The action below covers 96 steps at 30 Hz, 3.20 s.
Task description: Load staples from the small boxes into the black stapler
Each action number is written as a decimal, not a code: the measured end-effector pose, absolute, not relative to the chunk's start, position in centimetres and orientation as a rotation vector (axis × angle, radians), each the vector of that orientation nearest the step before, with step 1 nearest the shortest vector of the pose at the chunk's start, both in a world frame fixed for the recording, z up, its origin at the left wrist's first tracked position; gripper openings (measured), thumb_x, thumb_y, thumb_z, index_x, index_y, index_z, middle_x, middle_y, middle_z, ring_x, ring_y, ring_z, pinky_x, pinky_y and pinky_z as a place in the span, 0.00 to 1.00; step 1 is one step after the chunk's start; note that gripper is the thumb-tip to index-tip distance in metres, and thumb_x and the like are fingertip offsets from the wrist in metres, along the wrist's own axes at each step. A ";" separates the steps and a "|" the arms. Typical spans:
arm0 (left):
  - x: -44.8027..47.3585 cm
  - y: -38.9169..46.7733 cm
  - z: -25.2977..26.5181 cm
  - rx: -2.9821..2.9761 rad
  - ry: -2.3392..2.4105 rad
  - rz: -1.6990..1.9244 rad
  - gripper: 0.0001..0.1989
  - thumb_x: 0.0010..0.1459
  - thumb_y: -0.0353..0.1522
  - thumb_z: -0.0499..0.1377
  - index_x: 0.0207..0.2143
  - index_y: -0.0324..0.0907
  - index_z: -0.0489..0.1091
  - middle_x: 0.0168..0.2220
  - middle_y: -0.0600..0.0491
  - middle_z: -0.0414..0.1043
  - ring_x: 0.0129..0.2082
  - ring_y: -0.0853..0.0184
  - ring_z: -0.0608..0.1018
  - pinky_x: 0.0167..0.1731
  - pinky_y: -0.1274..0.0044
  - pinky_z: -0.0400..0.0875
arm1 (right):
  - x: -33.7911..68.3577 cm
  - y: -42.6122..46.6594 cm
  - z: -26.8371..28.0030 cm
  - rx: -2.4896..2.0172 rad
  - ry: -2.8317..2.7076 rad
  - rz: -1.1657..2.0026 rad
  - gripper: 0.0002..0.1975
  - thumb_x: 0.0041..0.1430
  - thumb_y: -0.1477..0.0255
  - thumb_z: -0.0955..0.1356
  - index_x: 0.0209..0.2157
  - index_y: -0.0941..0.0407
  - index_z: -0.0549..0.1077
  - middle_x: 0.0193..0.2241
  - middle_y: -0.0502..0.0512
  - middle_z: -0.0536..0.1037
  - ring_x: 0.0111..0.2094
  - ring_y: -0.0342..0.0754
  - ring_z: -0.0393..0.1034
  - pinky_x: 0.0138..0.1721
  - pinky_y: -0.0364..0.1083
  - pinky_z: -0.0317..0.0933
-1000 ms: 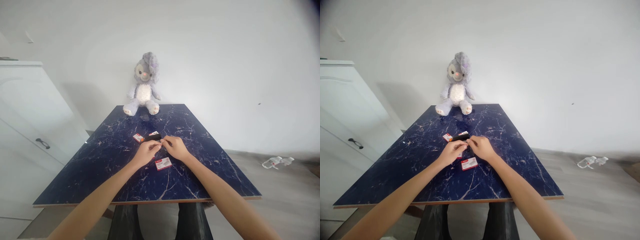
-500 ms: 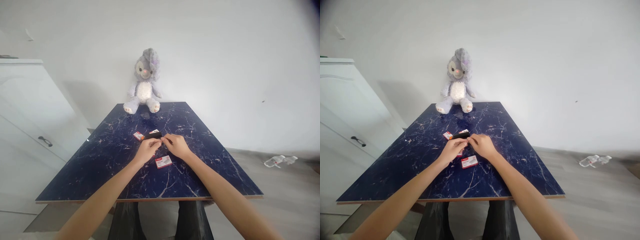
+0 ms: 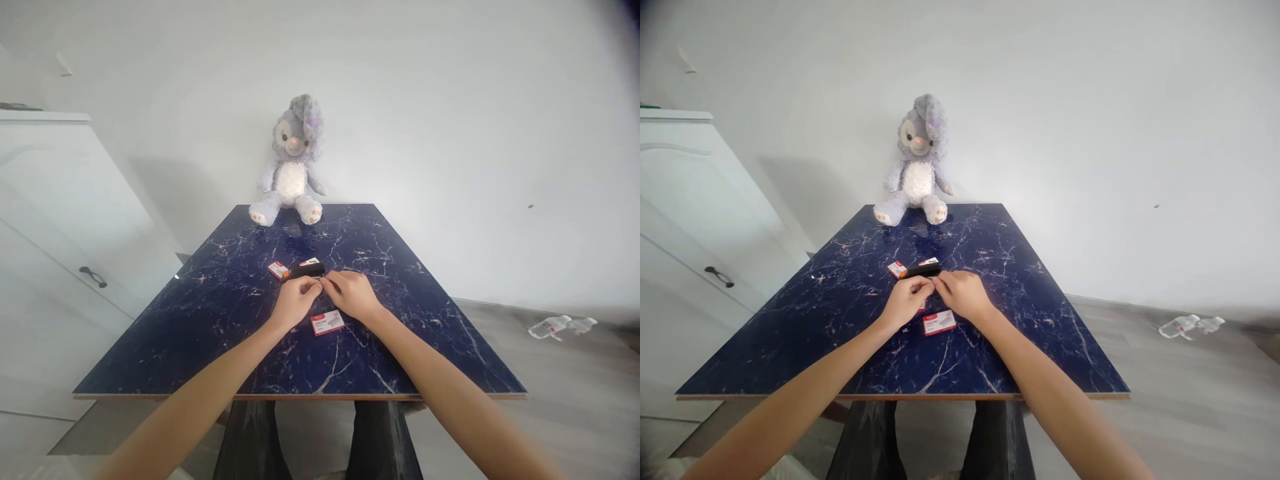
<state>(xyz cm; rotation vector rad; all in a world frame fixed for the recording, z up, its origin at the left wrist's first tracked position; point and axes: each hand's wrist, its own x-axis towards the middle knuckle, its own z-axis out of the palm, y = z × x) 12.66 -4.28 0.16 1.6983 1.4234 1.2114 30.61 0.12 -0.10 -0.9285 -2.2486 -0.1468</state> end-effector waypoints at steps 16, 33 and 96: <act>12.3 -4.4 0.8 1.728 1.433 1.236 0.11 0.59 0.37 0.57 0.27 0.41 0.72 0.25 0.56 0.72 0.26 0.69 0.72 0.30 0.78 0.65 | 29.6 -0.5 -0.1 -0.977 -2.099 0.133 0.17 0.69 0.66 0.61 0.27 0.55 0.70 0.20 0.49 0.71 0.22 0.41 0.62 0.28 0.41 0.50; 12.0 -3.6 -0.1 1.470 1.250 1.116 0.16 0.56 0.44 0.60 0.30 0.39 0.74 0.23 0.56 0.70 0.19 0.72 0.71 0.24 0.78 0.67 | 29.9 -0.1 -0.4 -0.905 -2.122 0.255 0.15 0.68 0.67 0.62 0.27 0.54 0.69 0.20 0.47 0.70 0.21 0.41 0.61 0.28 0.41 0.51; 12.7 -4.2 0.5 1.402 1.268 1.264 0.09 0.53 0.37 0.60 0.26 0.41 0.71 0.22 0.58 0.69 0.20 0.72 0.71 0.23 0.79 0.65 | 29.3 -1.2 0.7 -0.906 -1.962 0.682 0.19 0.68 0.60 0.63 0.27 0.55 0.73 0.19 0.48 0.74 0.21 0.43 0.64 0.26 0.43 0.57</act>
